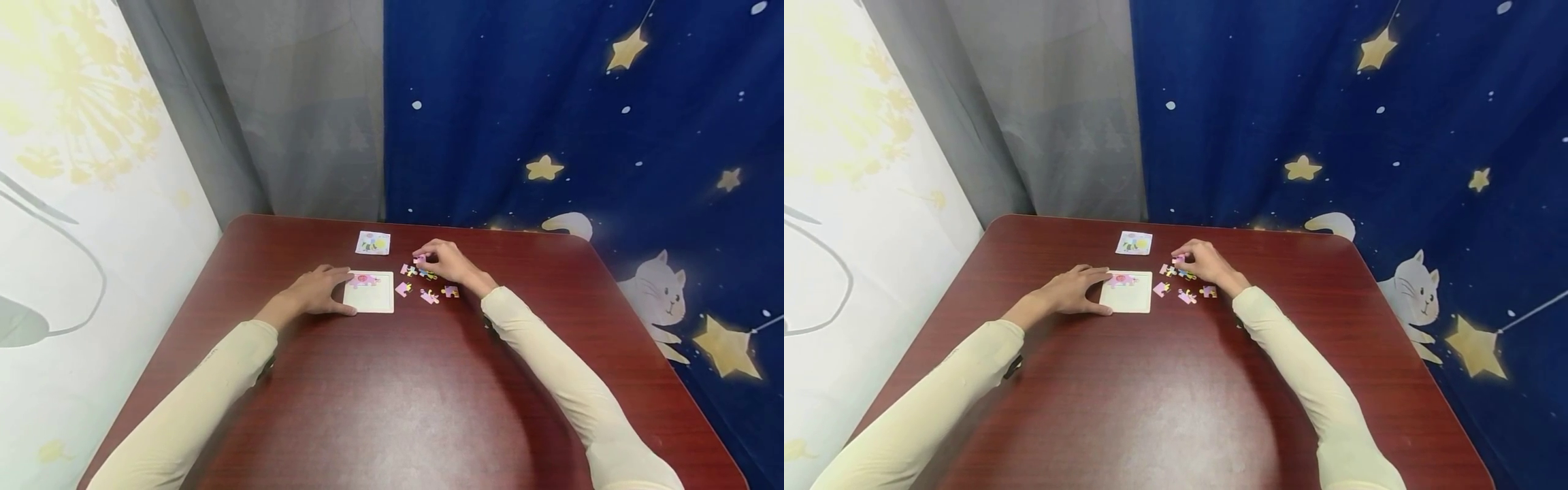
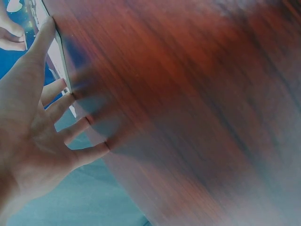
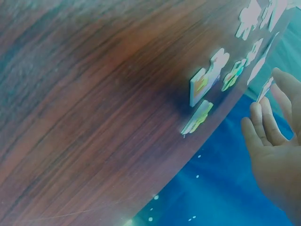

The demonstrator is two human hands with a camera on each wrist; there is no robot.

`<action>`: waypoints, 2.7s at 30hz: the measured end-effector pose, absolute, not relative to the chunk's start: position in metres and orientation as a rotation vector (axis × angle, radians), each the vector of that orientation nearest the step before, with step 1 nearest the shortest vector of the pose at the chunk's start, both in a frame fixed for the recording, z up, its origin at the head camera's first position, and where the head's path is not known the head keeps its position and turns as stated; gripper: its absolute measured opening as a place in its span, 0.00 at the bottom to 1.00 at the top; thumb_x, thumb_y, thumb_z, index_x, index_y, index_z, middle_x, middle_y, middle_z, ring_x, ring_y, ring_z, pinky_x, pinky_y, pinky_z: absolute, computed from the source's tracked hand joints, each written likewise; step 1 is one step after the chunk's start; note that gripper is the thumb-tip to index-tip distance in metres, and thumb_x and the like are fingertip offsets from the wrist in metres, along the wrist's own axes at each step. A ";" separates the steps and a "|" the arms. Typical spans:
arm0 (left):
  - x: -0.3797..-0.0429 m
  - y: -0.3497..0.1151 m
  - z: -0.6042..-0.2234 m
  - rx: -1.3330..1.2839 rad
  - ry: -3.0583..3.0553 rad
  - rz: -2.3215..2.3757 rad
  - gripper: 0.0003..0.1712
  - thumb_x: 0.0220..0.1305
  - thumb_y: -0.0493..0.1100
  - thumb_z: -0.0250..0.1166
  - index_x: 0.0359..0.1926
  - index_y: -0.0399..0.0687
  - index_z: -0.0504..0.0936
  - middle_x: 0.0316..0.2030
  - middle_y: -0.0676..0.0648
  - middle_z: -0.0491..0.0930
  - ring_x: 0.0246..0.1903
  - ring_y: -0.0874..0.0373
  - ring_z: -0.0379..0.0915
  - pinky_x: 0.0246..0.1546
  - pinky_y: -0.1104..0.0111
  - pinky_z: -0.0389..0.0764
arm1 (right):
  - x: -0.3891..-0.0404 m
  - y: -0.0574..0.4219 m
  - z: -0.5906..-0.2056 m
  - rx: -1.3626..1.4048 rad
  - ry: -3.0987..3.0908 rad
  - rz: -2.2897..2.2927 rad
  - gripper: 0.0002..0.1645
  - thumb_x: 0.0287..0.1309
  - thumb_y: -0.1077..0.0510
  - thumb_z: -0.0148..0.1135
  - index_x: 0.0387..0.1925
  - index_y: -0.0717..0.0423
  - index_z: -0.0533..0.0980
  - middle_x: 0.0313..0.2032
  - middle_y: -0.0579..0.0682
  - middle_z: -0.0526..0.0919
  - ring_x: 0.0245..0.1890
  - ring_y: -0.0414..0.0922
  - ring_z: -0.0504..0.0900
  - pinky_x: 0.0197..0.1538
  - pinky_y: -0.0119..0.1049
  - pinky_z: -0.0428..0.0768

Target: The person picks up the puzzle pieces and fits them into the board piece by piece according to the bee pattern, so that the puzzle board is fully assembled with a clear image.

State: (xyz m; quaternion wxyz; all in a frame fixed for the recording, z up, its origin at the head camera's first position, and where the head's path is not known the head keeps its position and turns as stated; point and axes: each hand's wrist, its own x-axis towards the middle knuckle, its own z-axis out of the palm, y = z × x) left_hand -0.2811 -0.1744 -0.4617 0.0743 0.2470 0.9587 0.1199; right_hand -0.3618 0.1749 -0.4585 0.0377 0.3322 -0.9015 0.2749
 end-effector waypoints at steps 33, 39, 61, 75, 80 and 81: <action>-0.278 -0.173 -0.459 0.718 2.874 0.350 0.58 0.54 0.75 0.72 0.78 0.51 0.68 0.78 0.44 0.62 0.74 0.37 0.57 0.66 0.36 0.66 | -0.341 0.128 -0.467 1.198 -2.779 0.819 0.17 0.64 0.57 0.73 0.53 0.58 0.87 0.50 0.54 0.87 0.53 0.47 0.83 0.59 0.43 0.80; -0.278 -0.173 -0.460 0.707 2.866 0.349 0.58 0.54 0.75 0.72 0.78 0.51 0.68 0.78 0.43 0.62 0.74 0.37 0.57 0.66 0.35 0.66 | -0.338 0.121 -0.470 1.215 -2.793 0.823 0.17 0.65 0.56 0.73 0.53 0.56 0.87 0.50 0.52 0.87 0.54 0.46 0.82 0.60 0.43 0.80; -0.289 -0.172 -0.467 0.720 2.877 0.333 0.58 0.54 0.76 0.71 0.78 0.52 0.68 0.77 0.44 0.63 0.74 0.37 0.57 0.65 0.37 0.68 | -0.339 0.100 -0.475 1.174 -2.853 0.757 0.16 0.65 0.55 0.72 0.52 0.56 0.87 0.49 0.53 0.86 0.51 0.46 0.82 0.58 0.41 0.79; -0.289 -0.173 -0.465 0.707 2.867 0.332 0.58 0.53 0.76 0.71 0.78 0.52 0.68 0.78 0.44 0.62 0.74 0.38 0.57 0.66 0.37 0.68 | -0.338 0.095 -0.475 1.119 -2.895 0.754 0.16 0.64 0.54 0.74 0.52 0.54 0.87 0.49 0.53 0.85 0.50 0.47 0.81 0.56 0.41 0.79; -0.289 -0.173 -0.464 0.698 2.861 0.318 0.58 0.54 0.77 0.70 0.78 0.53 0.67 0.78 0.45 0.61 0.75 0.38 0.55 0.67 0.37 0.66 | -0.338 0.094 -0.474 1.129 -2.903 0.725 0.16 0.65 0.53 0.73 0.52 0.55 0.87 0.49 0.53 0.85 0.50 0.47 0.82 0.56 0.41 0.79; -0.288 -0.173 -0.464 0.700 2.860 0.318 0.58 0.54 0.77 0.70 0.78 0.53 0.67 0.78 0.45 0.61 0.75 0.38 0.55 0.67 0.38 0.66 | -0.338 0.094 -0.474 1.129 -2.907 0.720 0.16 0.65 0.53 0.73 0.52 0.54 0.87 0.49 0.52 0.85 0.50 0.47 0.81 0.56 0.41 0.79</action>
